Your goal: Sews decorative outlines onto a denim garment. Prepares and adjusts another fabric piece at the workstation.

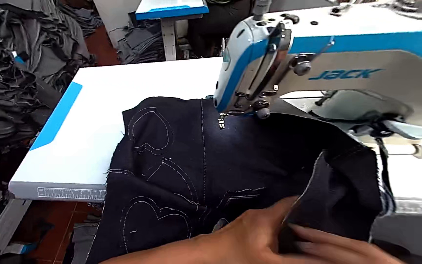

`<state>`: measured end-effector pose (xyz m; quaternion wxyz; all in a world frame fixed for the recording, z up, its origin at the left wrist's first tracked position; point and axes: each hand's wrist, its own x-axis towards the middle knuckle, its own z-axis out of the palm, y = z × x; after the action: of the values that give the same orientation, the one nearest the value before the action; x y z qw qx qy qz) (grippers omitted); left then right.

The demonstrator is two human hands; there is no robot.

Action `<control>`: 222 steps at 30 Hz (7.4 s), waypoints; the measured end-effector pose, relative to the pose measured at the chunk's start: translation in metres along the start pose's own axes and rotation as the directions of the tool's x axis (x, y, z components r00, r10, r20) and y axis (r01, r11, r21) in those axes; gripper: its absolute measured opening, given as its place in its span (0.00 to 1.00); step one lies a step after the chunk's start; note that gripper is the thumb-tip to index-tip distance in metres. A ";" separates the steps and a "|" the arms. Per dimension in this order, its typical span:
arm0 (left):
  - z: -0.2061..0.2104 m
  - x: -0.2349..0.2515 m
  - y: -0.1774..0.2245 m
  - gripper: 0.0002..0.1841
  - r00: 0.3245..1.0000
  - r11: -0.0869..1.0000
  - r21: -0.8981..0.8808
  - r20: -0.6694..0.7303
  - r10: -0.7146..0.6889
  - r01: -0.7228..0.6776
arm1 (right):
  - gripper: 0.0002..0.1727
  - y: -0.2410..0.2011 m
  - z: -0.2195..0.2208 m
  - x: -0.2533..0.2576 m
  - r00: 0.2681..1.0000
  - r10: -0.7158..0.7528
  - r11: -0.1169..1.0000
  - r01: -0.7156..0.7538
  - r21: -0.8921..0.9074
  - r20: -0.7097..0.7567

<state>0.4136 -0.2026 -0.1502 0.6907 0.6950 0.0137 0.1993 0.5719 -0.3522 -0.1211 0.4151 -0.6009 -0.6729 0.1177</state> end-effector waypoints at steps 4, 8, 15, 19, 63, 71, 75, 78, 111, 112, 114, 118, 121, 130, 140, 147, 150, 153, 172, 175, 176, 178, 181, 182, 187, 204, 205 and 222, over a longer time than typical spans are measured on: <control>-0.037 -0.020 0.000 0.17 0.956 0.987 -0.085 -0.247 -0.156 0.139 | 0.17 0.049 0.011 0.043 0.995 -0.041 0.996 0.034 -0.083 -0.093; -0.088 -0.033 0.004 0.15 0.896 0.930 -0.230 -0.279 -0.346 0.288 | 0.34 0.072 0.037 0.090 0.979 0.118 0.958 -0.157 0.241 0.167; -0.187 -0.009 -0.020 0.15 0.825 0.646 0.597 -0.557 -0.093 0.475 | 0.30 0.085 0.077 0.172 0.975 0.098 0.950 -0.032 -0.311 0.198; -0.185 -0.003 -0.029 0.23 0.813 0.471 0.684 -0.566 -0.140 0.557 | 0.40 0.108 0.093 0.164 0.949 0.218 0.948 -0.151 -0.279 0.226; -0.191 -0.015 -0.050 0.12 0.689 0.566 0.640 -0.705 0.165 0.519 | 0.57 0.120 0.161 0.173 0.973 -0.034 0.834 0.153 -0.531 0.227; -0.189 -0.017 -0.052 0.12 0.689 0.570 0.646 -0.701 0.181 0.507 | 0.57 0.118 0.163 0.172 0.978 0.007 0.828 0.111 -0.550 0.208; -0.191 -0.017 -0.048 0.13 0.645 0.642 0.571 -0.749 0.152 0.512 | 0.57 0.119 0.164 0.172 0.979 0.007 0.828 0.110 -0.551 0.205; -0.194 -0.017 -0.047 0.14 0.570 0.729 0.467 -0.811 0.128 0.501 | 0.57 0.119 0.164 0.172 0.978 0.010 0.825 0.109 -0.554 0.206; -0.159 0.006 -0.046 0.12 0.894 0.313 0.880 -0.420 0.159 0.357 | 0.32 0.133 0.137 0.159 0.948 -0.147 0.903 0.245 -0.352 0.283; -0.151 0.013 -0.048 0.13 0.900 0.351 0.881 -0.397 0.180 0.318 | 0.31 0.133 0.137 0.159 0.949 -0.153 0.906 0.247 -0.344 0.277; -0.138 0.027 -0.054 0.15 0.907 0.448 0.853 -0.379 0.183 0.266 | 0.30 0.135 0.138 0.160 0.951 -0.180 0.909 0.259 -0.326 0.252; -0.137 0.043 -0.071 0.18 0.913 0.491 0.833 -0.374 0.160 0.255 | 0.23 0.137 0.130 0.164 0.957 -0.205 0.948 0.246 -0.201 0.205; -0.139 0.042 -0.070 0.25 0.933 0.340 0.877 -0.359 -0.005 0.339 | 0.18 0.151 0.105 0.167 0.917 -0.322 0.922 0.360 -0.142 0.235; -0.111 0.039 -0.060 0.42 0.820 0.039 0.840 -0.516 -0.248 0.541 | 0.29 0.197 0.057 0.147 0.806 -0.422 0.823 0.533 -0.197 0.416; -0.143 0.027 -0.065 0.41 0.979 0.167 0.974 -0.127 -0.161 0.153 | 0.29 0.134 0.085 0.081 0.973 -0.110 0.893 0.186 -0.410 0.201; -0.198 0.042 -0.069 0.39 0.959 0.217 0.949 0.259 -0.112 -0.230 | 0.31 0.094 0.133 0.069 0.999 0.039 0.880 -0.025 -0.475 0.019; -0.188 0.033 -0.068 0.40 0.973 0.168 0.967 0.209 -0.094 -0.192 | 0.21 0.096 0.101 0.093 0.999 0.028 0.938 -0.036 -0.345 -0.027; -0.174 0.021 -0.067 0.39 0.986 0.150 0.984 0.119 -0.113 -0.101 | 0.23 0.135 0.077 0.134 0.996 0.023 0.947 0.004 -0.320 0.081; -0.159 0.027 -0.066 0.43 0.953 0.247 0.936 0.284 -0.106 -0.251 | 0.38 0.127 0.095 0.063 0.982 0.173 0.748 -0.182 -0.638 -0.078; -0.154 0.025 -0.068 0.43 0.956 0.239 0.939 0.275 -0.098 -0.246 | 0.25 0.116 0.090 0.069 0.985 0.077 0.816 -0.151 -0.558 -0.155; -0.155 0.025 -0.069 0.43 0.956 0.239 0.939 0.276 -0.099 -0.246 | 0.20 0.112 0.091 0.077 0.982 0.050 0.837 -0.141 -0.529 -0.184; -0.156 0.025 -0.069 0.43 0.956 0.242 0.939 0.276 -0.097 -0.246 | 0.17 0.106 0.096 0.093 0.978 0.115 0.871 -0.183 -0.456 -0.173; -0.156 0.025 -0.069 0.43 0.958 0.246 0.938 0.272 -0.092 -0.242 | 0.17 0.110 0.101 0.112 0.954 0.267 0.868 -0.298 -0.398 -0.134; -0.156 0.026 -0.068 0.43 0.958 0.248 0.938 0.270 -0.096 -0.240 | 0.17 0.111 0.102 0.115 0.947 0.290 0.857 -0.322 -0.402 -0.141; -0.155 0.025 -0.065 0.44 0.959 0.256 0.939 0.263 -0.108 -0.229 | 0.20 0.114 0.103 0.118 0.939 0.295 0.834 -0.344 -0.432 -0.179; -0.157 0.026 -0.065 0.44 0.954 0.253 0.935 0.281 -0.105 -0.247 | 0.16 0.101 0.105 0.128 0.906 0.405 0.799 -0.415 -0.435 -0.121; -0.157 0.026 -0.066 0.43 0.954 0.252 0.937 0.277 -0.110 -0.243 | 0.16 0.101 0.105 0.129 0.904 0.412 0.798 -0.418 -0.434 -0.114; -0.162 0.027 -0.067 0.42 0.956 0.261 0.939 0.265 -0.127 -0.225 | 0.17 0.094 0.116 0.077 0.999 -0.022 0.897 0.004 -0.441 -0.035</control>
<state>0.4076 -0.0366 -0.2131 0.1130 0.9912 0.0095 0.0682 0.5626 -0.2194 -0.2241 0.2820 -0.6769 -0.6779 -0.0523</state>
